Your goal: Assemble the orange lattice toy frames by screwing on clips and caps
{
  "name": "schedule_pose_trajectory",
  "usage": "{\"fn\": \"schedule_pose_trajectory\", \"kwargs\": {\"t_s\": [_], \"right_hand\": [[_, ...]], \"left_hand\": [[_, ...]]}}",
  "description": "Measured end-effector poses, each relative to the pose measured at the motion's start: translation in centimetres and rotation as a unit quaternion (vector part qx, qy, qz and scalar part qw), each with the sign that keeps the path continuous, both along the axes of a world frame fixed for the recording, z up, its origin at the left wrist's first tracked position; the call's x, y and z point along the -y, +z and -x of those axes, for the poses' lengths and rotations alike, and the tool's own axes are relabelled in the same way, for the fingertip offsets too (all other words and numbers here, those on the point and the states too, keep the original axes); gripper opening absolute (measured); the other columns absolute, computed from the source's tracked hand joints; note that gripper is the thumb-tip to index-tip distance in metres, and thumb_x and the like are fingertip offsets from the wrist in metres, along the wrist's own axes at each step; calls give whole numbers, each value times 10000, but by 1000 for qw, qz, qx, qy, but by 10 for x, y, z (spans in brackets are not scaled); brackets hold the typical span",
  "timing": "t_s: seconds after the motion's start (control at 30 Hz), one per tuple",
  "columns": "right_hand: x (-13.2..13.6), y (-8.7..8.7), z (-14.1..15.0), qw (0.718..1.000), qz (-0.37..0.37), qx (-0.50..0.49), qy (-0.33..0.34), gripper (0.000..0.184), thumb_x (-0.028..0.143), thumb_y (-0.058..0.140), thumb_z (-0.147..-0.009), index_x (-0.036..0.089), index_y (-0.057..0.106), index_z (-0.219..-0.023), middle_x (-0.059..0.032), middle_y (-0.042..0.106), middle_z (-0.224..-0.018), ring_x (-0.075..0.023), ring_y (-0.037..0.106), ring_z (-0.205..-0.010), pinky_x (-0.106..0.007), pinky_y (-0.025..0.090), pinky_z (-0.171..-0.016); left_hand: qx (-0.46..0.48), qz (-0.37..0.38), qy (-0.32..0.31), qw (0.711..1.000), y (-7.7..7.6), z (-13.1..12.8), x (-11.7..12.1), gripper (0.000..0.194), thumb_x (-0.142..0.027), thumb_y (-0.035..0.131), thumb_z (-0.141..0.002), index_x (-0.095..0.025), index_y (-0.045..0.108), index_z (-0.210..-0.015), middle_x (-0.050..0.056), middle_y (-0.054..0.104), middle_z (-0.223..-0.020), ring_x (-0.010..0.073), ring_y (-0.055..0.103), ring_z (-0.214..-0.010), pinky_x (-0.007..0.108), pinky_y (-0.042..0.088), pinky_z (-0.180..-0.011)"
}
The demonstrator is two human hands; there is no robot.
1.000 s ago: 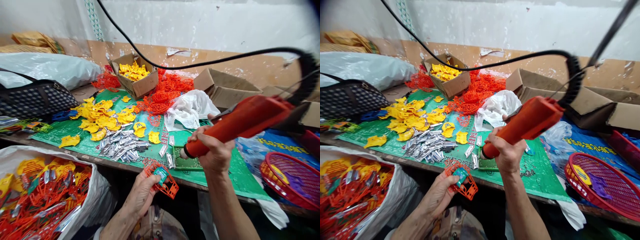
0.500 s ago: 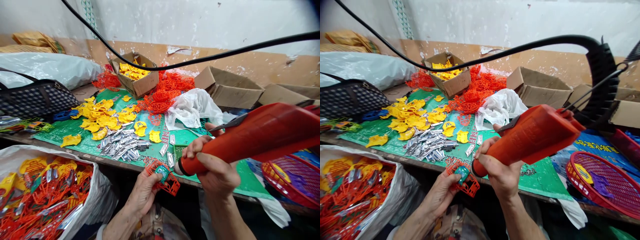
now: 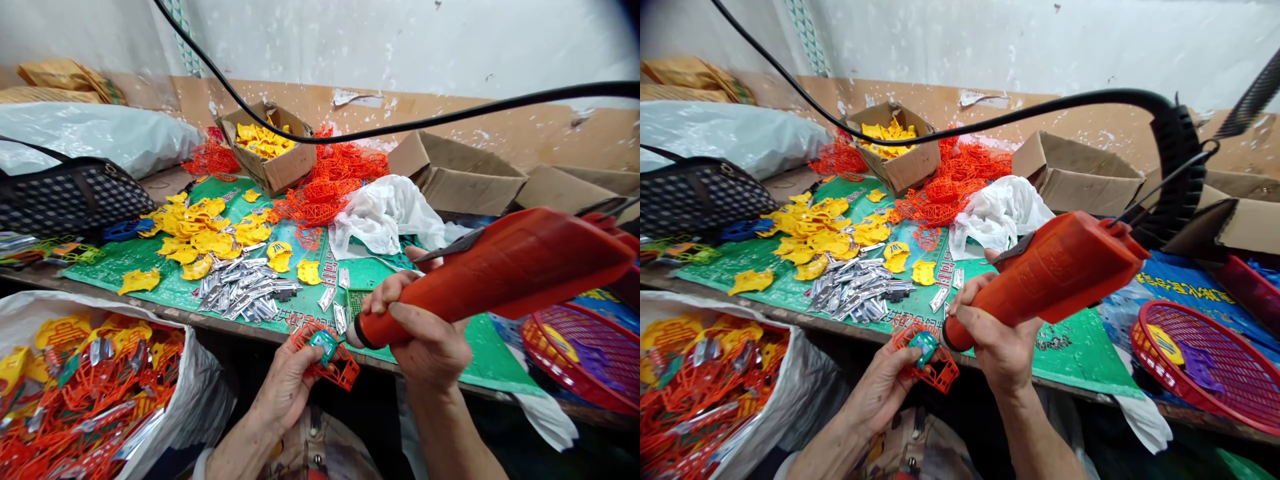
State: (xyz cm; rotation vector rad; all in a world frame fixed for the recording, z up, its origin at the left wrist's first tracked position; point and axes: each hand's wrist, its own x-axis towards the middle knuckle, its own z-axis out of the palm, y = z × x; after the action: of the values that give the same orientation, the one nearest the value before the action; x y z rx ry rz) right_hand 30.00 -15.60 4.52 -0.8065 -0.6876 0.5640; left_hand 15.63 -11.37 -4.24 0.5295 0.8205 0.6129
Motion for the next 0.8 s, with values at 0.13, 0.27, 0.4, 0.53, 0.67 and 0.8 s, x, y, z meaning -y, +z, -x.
{"fn": "schedule_pose_trajectory", "kwargs": {"t_s": [0.13, 0.27, 0.4, 0.53, 0.67, 0.8], "right_hand": [[0, 1, 0, 1000, -13, -4, 0, 427, 119, 657, -664, 280, 612, -1057, 53, 595, -675, -125, 578, -559, -320, 514, -591], [1, 3, 1, 999, -24, -30, 3, 378, 120, 644, -665, 268, 623, -1013, 45, 586, -672, -130, 574, -574, -323, 514, -596], [1, 5, 1, 999, -15, -42, -6, 324, 145, 626, -664, 268, 627, -964, 49, 559, -681, -128, 556, -569, -327, 510, -588], [1, 7, 1, 999, -10, -45, -28, 341, 163, 612, -648, 284, 614, -967, 56, 539, -663, -121, 532, -550, -318, 512, -576], [2, 8, 0, 998, -10, -56, -31, 353, 181, 617, -648, 283, 605, -986, 56, 534, -662, -118, 528, -549, -314, 515, -578], [2, 9, 1, 997, -18, -74, -23, 364, 185, 627, -644, 271, 603, -996, 52, 543, -658, -116, 526, -549, -315, 520, -581]], "left_hand": [[25, 19, -16, 999, -1, -1, 0, 290, -128, 761, -651, -158, 696, -932, 17, 741, -822, 131, 668, -653, 220, 534, -606], [41, 69, -7, 997, -4, -2, 0, 284, -109, 761, -622, -151, 681, -891, 12, 742, -783, 136, 683, -634, 216, 540, -590], [53, 111, 7, 992, -5, -2, 0, 296, -75, 727, -628, -141, 663, -910, 20, 748, -802, 146, 702, -636, 218, 548, -584], [60, 143, 7, 988, -4, -2, -1, 241, -58, 687, -651, -120, 670, -883, 27, 753, -769, 140, 704, -613, 196, 538, -546], [68, 169, 16, 983, -2, -1, -1, 197, -45, 667, -643, -104, 682, -830, 31, 756, -721, 143, 705, -586, 204, 554, -553], [78, 177, 20, 981, -1, -1, -1, 169, -38, 660, -641, -101, 694, -794, 32, 757, -694, 141, 702, -567, 191, 540, -525]]}}
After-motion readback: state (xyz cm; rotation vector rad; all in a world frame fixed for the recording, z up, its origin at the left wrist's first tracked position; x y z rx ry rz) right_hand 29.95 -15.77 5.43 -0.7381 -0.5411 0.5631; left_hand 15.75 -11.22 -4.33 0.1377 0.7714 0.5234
